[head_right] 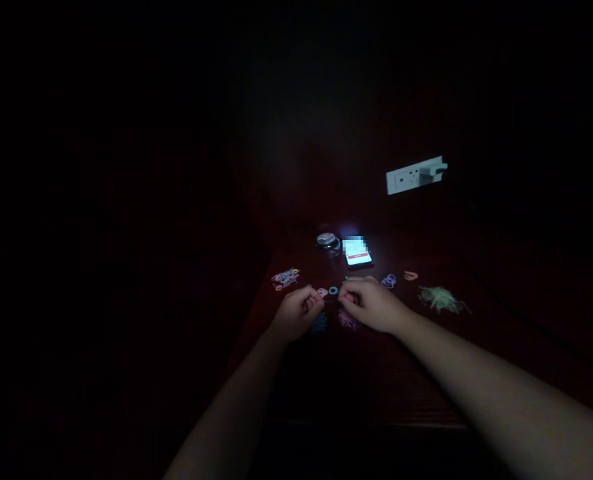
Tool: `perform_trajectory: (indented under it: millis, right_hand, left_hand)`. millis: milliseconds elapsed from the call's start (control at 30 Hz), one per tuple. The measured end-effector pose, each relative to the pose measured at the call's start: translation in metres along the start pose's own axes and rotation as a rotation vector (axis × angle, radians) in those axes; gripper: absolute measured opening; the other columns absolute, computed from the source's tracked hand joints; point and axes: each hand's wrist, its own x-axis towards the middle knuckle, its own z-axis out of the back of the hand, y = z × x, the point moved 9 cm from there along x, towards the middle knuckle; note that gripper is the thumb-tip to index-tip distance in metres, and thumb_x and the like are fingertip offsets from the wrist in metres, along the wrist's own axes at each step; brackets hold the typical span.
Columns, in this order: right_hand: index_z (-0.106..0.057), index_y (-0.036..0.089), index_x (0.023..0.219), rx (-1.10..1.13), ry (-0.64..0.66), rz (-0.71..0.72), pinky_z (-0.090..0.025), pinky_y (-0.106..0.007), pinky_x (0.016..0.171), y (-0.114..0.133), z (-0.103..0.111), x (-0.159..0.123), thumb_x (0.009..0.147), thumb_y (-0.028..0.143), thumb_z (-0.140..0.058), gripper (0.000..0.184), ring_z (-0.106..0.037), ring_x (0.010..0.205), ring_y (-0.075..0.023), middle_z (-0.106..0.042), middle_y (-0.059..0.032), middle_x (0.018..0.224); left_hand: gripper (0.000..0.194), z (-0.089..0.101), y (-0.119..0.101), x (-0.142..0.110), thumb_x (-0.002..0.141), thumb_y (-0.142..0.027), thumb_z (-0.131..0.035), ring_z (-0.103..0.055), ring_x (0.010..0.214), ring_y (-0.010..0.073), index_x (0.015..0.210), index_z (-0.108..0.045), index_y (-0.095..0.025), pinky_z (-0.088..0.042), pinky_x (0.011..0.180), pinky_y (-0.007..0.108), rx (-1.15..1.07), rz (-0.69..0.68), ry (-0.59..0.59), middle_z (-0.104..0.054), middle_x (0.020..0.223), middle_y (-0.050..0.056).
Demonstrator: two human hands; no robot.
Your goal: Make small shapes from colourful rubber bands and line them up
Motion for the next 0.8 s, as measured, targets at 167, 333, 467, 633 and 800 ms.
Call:
perform_trajectory:
  millis: [167, 333, 467, 633, 800]
  right_hand:
    - [-0.065, 0.019, 0.076, -0.006, -0.076, 0.0, -0.039, -0.029, 0.063, -0.009, 0.011, 0.002, 0.084, 0.026, -0.054, 0.016, -0.053, 0.063, -0.0151, -0.06, -0.0015, 0.068]
    - [-0.063, 0.019, 0.072, -0.01, -0.13, -0.001, -0.038, -0.027, 0.062, -0.017, 0.021, 0.002, 0.081, 0.025, -0.055, 0.014, -0.052, 0.059, -0.0139, -0.06, -0.0002, 0.065]
    - [-0.062, 0.019, 0.07, 0.006, -0.124, -0.012, -0.037, -0.027, 0.06, -0.017, 0.023, 0.002, 0.08, 0.025, -0.054, 0.013, -0.051, 0.058, -0.0137, -0.059, 0.0002, 0.063]
    - [-0.063, 0.019, 0.071, 0.009, -0.114, -0.02, -0.037, -0.026, 0.06, -0.02, 0.021, 0.0, 0.082, 0.026, -0.053, 0.016, -0.052, 0.06, -0.0141, -0.059, -0.0008, 0.064]
    - [-0.062, 0.02, 0.072, -0.062, -0.1, 0.008, -0.037, -0.027, 0.064, -0.02, 0.021, 0.003, 0.082, 0.024, -0.053, 0.014, -0.051, 0.059, -0.0132, -0.059, 0.0006, 0.064]
  left_hand:
    - [0.011, 0.035, 0.013, -0.018, 0.084, -0.024, -0.056, -0.051, 0.07, 0.0114, 0.08, -0.063, -0.017, -0.043, 0.069, 0.023, 0.192, 0.068, -0.218, -0.059, 0.076, 0.001]
    - [0.012, 0.043, 0.028, -0.039, 0.084, -0.024, -0.055, -0.052, 0.072, 0.0111, 0.082, -0.064, -0.017, -0.044, 0.071, 0.023, 0.249, 0.161, -0.221, -0.06, 0.08, 0.001]
    - [0.012, 0.038, 0.038, -0.038, 0.082, -0.024, -0.057, -0.053, 0.072, 0.0107, 0.082, -0.065, -0.016, -0.044, 0.07, 0.022, 0.191, 0.178, -0.186, -0.061, 0.079, 0.001]
    - [0.012, 0.033, 0.042, -0.031, 0.08, -0.023, -0.059, -0.051, 0.07, 0.0103, 0.082, -0.067, -0.014, -0.042, 0.065, 0.021, 0.114, 0.14, -0.141, -0.059, 0.076, 0.001]
    - [0.011, 0.027, 0.045, -0.034, 0.077, -0.021, -0.06, -0.051, 0.069, 0.0104, 0.081, -0.067, -0.013, -0.04, 0.061, 0.02, 0.093, 0.122, -0.06, -0.059, 0.077, 0.002]
